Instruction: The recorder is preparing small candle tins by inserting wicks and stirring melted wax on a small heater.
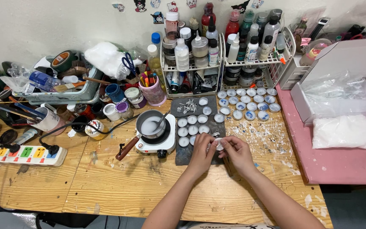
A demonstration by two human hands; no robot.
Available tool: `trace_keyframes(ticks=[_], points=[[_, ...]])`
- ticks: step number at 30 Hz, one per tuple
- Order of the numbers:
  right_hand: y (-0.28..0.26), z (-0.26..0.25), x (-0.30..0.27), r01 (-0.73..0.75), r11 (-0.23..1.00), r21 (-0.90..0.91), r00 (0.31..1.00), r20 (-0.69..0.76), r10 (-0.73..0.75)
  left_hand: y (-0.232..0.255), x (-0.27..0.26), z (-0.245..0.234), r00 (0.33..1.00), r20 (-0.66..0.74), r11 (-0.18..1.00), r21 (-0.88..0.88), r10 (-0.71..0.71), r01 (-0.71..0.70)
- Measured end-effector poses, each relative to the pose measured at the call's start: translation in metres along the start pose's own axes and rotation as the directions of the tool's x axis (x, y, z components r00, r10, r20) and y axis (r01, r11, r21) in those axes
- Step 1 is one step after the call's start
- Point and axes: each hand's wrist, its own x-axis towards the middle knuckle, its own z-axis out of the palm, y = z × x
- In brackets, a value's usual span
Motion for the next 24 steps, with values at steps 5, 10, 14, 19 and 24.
trace_keyframes(ticks=[5,10,14,19,24], points=[[0.004,-0.001,0.001,-0.033,0.991,0.133,0.999,0.030,0.029,-0.005,0.000,0.002,1.000,-0.008,0.996,-0.086,0.015,-0.015],[0.011,-0.004,0.002,-0.057,0.972,0.226,0.998,0.053,0.046,-0.007,0.000,0.000,0.996,0.062,0.981,-0.182,-0.063,0.074],[0.017,-0.008,0.004,-0.087,0.948,0.307,0.995,0.080,0.065,-0.015,-0.001,0.004,0.992,0.085,0.955,-0.276,-0.089,0.110],[0.012,-0.015,0.010,-0.072,0.971,0.227,0.996,0.066,0.059,-0.011,-0.002,0.006,0.999,0.020,0.976,-0.212,-0.042,0.045],[-0.015,-0.008,0.011,0.145,0.967,-0.208,0.987,-0.036,-0.155,-0.033,-0.009,0.020,0.982,-0.057,0.854,-0.505,-0.178,0.126]])
